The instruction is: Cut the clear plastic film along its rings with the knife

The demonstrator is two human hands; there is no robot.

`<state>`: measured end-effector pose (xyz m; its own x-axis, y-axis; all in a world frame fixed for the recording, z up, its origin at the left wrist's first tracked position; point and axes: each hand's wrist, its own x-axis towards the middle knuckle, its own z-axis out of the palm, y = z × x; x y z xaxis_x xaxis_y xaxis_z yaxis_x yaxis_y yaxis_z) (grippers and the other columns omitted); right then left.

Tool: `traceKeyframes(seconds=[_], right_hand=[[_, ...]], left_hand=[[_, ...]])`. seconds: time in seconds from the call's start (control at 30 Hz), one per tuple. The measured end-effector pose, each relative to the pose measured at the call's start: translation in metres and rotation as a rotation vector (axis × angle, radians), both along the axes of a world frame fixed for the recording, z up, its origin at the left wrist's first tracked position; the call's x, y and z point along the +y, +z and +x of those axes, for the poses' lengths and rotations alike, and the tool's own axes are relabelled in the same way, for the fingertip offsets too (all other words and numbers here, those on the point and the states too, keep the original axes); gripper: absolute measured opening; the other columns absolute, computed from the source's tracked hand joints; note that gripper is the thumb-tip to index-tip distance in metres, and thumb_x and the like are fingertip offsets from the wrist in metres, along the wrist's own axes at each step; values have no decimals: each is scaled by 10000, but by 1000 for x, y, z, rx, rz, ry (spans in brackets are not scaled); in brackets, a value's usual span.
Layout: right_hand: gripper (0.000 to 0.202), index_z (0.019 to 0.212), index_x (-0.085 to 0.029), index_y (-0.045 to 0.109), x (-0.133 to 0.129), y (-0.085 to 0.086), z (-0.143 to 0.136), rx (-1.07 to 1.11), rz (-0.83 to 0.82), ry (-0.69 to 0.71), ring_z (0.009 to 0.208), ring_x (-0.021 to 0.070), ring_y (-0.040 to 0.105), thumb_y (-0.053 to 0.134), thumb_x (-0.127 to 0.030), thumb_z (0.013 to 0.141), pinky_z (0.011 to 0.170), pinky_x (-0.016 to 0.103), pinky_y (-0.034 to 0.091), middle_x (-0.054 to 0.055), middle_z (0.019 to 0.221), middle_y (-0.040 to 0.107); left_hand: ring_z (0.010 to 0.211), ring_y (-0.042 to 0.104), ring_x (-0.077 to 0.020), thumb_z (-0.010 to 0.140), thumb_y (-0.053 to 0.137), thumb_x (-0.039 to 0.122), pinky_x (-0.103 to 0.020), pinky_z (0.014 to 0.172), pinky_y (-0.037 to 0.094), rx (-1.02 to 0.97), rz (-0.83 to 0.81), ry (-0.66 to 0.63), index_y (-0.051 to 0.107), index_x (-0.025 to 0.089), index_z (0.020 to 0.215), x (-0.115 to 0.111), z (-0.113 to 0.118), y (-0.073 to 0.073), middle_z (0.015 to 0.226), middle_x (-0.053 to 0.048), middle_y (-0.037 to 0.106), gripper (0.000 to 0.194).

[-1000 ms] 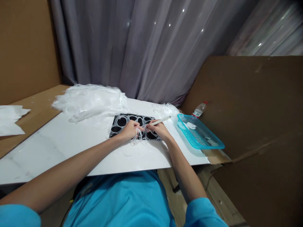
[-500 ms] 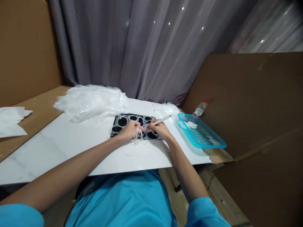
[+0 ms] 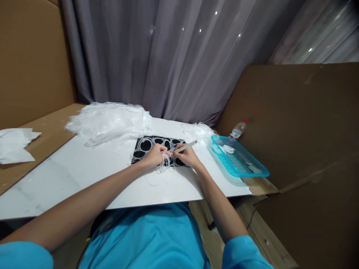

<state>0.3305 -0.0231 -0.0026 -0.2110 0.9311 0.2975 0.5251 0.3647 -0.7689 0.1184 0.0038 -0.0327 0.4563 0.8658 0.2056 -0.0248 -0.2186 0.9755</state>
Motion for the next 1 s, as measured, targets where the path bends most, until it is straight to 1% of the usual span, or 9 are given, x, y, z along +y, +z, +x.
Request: traceKeyframes(seconds=[0.27, 0.33, 0.43, 0.53, 0.63, 0.73, 0.8, 0.9, 1.0], right_hand=[[135, 743, -183, 723, -2, -1, -7, -106, 111, -7, 659, 168, 613, 676, -233, 860, 601, 251, 428, 21, 701, 702], [140, 719, -188, 697, -3, 0, -9, -140, 145, -25, 647, 164, 601, 661, -214, 853, 603, 253, 420, 18, 689, 690], [148, 698, -194, 670, -2, 1, -8, -202, 204, -107, 623, 164, 585, 637, -188, 842, 598, 264, 406, 19, 669, 677], [156, 698, -199, 674, -1, 0, -1, -274, 238, -230, 597, 172, 579, 612, -165, 838, 591, 276, 400, 27, 649, 675], [165, 709, -199, 684, 2, 0, 17, -340, 254, -353, 591, 181, 591, 608, -172, 852, 593, 281, 399, 42, 653, 689], [173, 756, -186, 710, 2, 3, 41, -426, 269, -509, 634, 197, 631, 605, -194, 893, 619, 284, 407, 76, 716, 730], [180, 795, -171, 729, -1, 8, 59, -518, 274, -669, 664, 212, 647, 595, -192, 913, 644, 296, 404, 112, 756, 748], [183, 858, -147, 755, -8, 20, 84, -659, 282, -904, 671, 234, 649, 593, -188, 932, 659, 328, 374, 175, 801, 760], [197, 853, -140, 753, -16, 36, 102, -709, 336, -1015, 673, 258, 657, 587, -201, 941, 657, 354, 356, 211, 819, 761]], left_hand=[[485, 392, -93, 722, 893, 469, -250, 520, 281, 14, 57, 3, 269, 262, 625, 4, -2, -3, 546, 83, 345, 665], [520, 437, -104, 699, 902, 456, -249, 557, 317, 5, 68, 11, 260, 261, 618, 5, -1, -3, 552, 81, 357, 675], [604, 592, -164, 693, 887, 428, -259, 611, 387, -7, 71, 23, 268, 266, 603, 6, 1, -3, 558, 61, 423, 646], [711, 717, -235, 729, 830, 386, -277, 643, 431, -8, 67, 25, 290, 272, 591, 6, 1, -4, 581, 26, 529, 568], [783, 774, -281, 733, 801, 344, -289, 651, 450, -7, 63, 18, 297, 277, 587, 5, 0, -5, 610, 2, 605, 529], [833, 802, -309, 726, 793, 326, -285, 641, 442, -9, 61, 27, 304, 278, 583, 4, 0, -5, 607, -4, 626, 511], [847, 811, -316, 728, 783, 319, -280, 634, 436, -17, 61, 37, 309, 276, 579, 2, -1, -4, 593, -5, 619, 499], [817, 804, -306, 719, 790, 292, -279, 612, 435, -43, 58, 49, 322, 274, 575, -4, -2, -1, 612, -22, 643, 490], [657, 744, -261, 734, 820, 300, -278, 531, 395, -95, 37, 77, 334, 274, 584, -11, -2, 1, 643, -40, 669, 509]])
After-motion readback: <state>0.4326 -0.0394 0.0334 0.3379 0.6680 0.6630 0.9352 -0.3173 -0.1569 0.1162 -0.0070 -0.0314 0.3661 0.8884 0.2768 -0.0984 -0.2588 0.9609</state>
